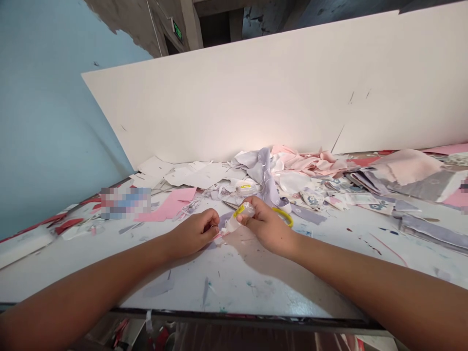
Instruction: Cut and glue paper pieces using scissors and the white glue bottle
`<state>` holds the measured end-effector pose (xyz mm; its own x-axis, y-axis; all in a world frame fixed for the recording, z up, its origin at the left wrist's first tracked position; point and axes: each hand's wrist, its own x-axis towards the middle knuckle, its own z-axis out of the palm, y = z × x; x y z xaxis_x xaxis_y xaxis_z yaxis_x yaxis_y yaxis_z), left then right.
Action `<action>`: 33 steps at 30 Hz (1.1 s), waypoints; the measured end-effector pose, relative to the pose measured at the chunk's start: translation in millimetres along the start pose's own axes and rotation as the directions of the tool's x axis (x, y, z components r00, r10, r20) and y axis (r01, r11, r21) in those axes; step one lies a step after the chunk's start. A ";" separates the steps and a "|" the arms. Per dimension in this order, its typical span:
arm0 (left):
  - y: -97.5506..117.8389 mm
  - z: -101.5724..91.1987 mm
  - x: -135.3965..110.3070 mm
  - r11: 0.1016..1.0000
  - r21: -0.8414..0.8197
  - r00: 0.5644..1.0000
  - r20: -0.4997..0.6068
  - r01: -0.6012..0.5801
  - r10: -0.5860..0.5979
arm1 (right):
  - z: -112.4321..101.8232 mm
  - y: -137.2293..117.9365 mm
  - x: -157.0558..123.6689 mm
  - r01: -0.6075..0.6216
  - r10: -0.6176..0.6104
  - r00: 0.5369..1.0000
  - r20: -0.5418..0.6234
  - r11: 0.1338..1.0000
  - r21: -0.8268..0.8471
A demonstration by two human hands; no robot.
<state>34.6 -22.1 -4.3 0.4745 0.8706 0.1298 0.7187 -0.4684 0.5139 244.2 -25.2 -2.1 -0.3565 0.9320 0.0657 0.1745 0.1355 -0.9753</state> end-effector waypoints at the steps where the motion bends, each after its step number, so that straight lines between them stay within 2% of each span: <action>1: -0.4 0.2 0.1 1.000 0.000 1.000 0.001 0.000 0.000 | 0.1 0.3 -0.4 -0.003 0.002 1.000 -0.008 1.000 -0.018; 14: 2.8 -2.3 -0.8 1.000 0.008 1.000 0.017 -0.005 0.005 | 4.5 -5.1 -4.1 0.069 -0.075 0.997 -0.026 0.984 -0.164; 33: 2.1 -2.1 -1.5 1.000 0.022 1.000 0.016 -0.009 0.008 | 2.8 0.9 -0.3 0.038 -0.047 0.996 -0.075 0.992 -0.124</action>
<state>34.4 -24.1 -1.6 0.4887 0.8641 0.1203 0.7256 -0.4791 0.4939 241.9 -26.4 -3.6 -0.2943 0.9472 0.1273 0.2735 0.2111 -0.9384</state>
